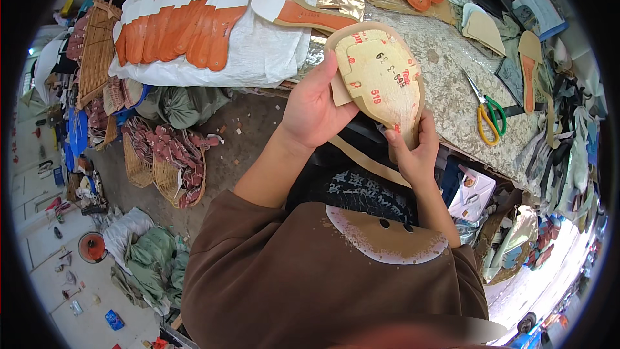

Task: Applying adhesive strips and trimming materials on shoe outsoles and insoles.

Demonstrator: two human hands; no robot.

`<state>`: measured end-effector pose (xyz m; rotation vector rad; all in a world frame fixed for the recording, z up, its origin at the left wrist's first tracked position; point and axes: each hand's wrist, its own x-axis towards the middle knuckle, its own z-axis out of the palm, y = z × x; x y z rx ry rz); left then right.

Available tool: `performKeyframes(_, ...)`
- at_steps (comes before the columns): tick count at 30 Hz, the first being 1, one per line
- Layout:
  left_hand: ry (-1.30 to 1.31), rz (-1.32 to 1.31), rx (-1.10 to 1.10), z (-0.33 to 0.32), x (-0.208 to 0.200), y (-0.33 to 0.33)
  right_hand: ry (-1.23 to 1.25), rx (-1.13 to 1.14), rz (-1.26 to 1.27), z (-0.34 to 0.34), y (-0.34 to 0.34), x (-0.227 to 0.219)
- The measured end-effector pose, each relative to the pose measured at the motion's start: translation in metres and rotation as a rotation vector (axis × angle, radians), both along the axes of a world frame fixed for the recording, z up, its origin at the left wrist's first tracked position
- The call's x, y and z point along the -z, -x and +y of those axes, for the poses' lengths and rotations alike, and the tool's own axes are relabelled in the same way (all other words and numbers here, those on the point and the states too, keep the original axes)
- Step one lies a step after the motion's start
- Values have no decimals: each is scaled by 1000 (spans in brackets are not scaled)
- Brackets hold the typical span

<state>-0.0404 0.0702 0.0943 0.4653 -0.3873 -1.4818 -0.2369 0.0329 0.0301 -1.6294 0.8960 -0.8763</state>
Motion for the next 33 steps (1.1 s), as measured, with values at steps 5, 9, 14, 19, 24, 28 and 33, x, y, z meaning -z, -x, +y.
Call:
performKeyframes(5,-1,12,4,4,0,1,40,-17,31,0,2,0)
performKeyframes(9,-20,19,11,4,-1,3,27,-7,25,2,2,-2)
performKeyframes(14,-38,32,5,7,0,5,41,-1,55,1,4,0)
performKeyframes(19,104,164,40,5,11,2,58,-5,68,1,3,-8)
performKeyframes(24,53,89,21,5,3,7,57,-5,47,2,8,-5)
performKeyframes(28,-3,38,12,4,3,10,29,0,23,4,9,-6)
performKeyframes(33,-19,2,6,3,0,13,14,4,35,4,11,-6)
